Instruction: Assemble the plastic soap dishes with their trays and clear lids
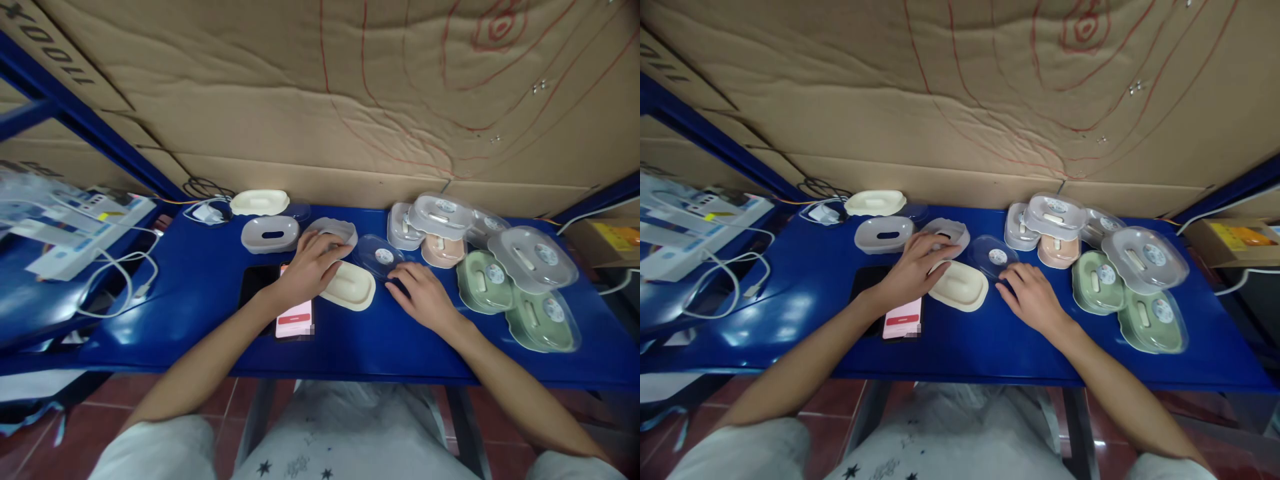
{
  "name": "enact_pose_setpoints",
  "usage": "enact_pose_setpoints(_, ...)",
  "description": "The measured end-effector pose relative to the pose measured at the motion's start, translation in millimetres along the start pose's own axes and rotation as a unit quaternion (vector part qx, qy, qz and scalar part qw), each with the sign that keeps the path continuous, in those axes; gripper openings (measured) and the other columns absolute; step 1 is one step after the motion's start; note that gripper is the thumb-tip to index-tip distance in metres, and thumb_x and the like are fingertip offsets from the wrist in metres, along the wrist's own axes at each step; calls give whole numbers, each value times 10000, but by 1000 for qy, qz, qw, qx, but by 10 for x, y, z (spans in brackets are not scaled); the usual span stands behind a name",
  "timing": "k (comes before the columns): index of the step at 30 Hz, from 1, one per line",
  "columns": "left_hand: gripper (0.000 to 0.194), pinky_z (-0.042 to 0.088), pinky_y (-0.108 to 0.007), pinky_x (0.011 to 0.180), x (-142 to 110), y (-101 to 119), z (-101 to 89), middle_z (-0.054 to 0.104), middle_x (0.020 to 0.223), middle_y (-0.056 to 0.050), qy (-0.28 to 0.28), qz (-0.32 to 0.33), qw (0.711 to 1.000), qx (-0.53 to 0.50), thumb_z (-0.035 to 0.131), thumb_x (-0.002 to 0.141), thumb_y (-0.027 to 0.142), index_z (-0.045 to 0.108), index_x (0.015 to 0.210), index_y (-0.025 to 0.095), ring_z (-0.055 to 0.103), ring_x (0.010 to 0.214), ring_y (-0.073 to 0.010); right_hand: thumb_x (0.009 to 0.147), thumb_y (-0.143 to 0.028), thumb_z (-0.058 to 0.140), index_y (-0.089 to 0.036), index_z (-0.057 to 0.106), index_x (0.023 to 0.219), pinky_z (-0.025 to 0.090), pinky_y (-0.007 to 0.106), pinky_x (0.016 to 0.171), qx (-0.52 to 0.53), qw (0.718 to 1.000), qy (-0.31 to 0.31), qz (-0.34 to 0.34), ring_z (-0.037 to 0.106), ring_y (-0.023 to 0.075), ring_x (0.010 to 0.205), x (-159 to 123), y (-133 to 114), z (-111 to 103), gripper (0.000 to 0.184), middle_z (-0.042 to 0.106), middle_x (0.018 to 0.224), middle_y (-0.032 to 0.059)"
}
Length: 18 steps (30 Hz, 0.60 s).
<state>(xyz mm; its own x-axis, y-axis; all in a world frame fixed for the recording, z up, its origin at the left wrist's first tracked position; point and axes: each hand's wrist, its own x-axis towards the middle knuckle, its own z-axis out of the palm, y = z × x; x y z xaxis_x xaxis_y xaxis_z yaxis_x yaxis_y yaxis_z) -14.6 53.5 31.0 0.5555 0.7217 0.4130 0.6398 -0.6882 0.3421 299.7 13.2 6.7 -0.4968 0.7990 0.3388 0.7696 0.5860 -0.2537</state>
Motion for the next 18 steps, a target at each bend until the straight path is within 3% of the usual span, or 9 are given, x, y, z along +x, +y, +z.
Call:
enact_pose_setpoints(3, 304, 556, -448, 1087, 6, 89, -91, 673, 1292, -121, 84, 3, 993, -87, 560, 1096, 210, 731, 1345, 251, 662, 1239, -252, 1138, -370, 500, -239, 666, 1408, 522, 593, 1208, 34, 999, -31, -22, 627, 330, 1437, 15, 6, 2, 343, 665, 1520, 154)
enact_pose_setpoints(6, 225, 604, -346, 927, 0, 175, -184, 651, 1191, -81, 130, -39, 966, -221, 670, 1065, 250, 762, 1270, 271, 678, 1055, -198, 1141, -360, 496, -253, 464, 1635, 400, 641, 1313, 55, 996, -53, -39, 440, 328, 1617, 24, -19, -17, 506, 465, 1724, 173)
enact_pose_setpoints(9, 191, 587, -283, 762, -26, 238, -210, 638, 1107, -43, 135, -88, 899, -406, 769, 1018, 345, 749, 1200, 291, 652, 883, -155, 1075, -478, 645, -289, 159, 1772, 418, 671, 1290, 80, 996, -32, -26, 335, 380, 1664, 8, -72, -32, 870, 301, 1803, 199)
enact_pose_setpoints(12, 289, 590, -295, 750, -65, 306, -153, 650, 1080, -37, 93, -127, 834, -529, 793, 992, 474, 655, 1168, 292, 674, 892, -171, 967, -563, 786, -325, -21, 1782, 387, 705, 1296, 109, 993, 4, -37, 219, 425, 1695, -31, -128, -20, 1171, 146, 1844, 202)
enact_pose_setpoints(15, 381, 609, -327, 766, -86, 335, -82, 650, 1132, -62, 22, -145, 817, -558, 751, 995, 545, 546, 1191, 291, 702, 917, -193, 959, -528, 806, -350, 60, 1782, 395, 684, 1304, 130, 990, 28, -46, 274, 420, 1680, -68, -158, 10, 1125, 193, 1833, 179)
enact_pose_setpoints(18, 384, 620, -342, 792, -84, 244, -85, 669, 1160, -77, -46, -128, 829, -543, 706, 1025, 505, 488, 1264, 298, 731, 950, -209, 1011, -438, 751, -346, 409, 1693, 470, 624, 1278, 132, 989, 48, -50, 421, 399, 1615, -70, -150, 25, 769, 345, 1776, 146)
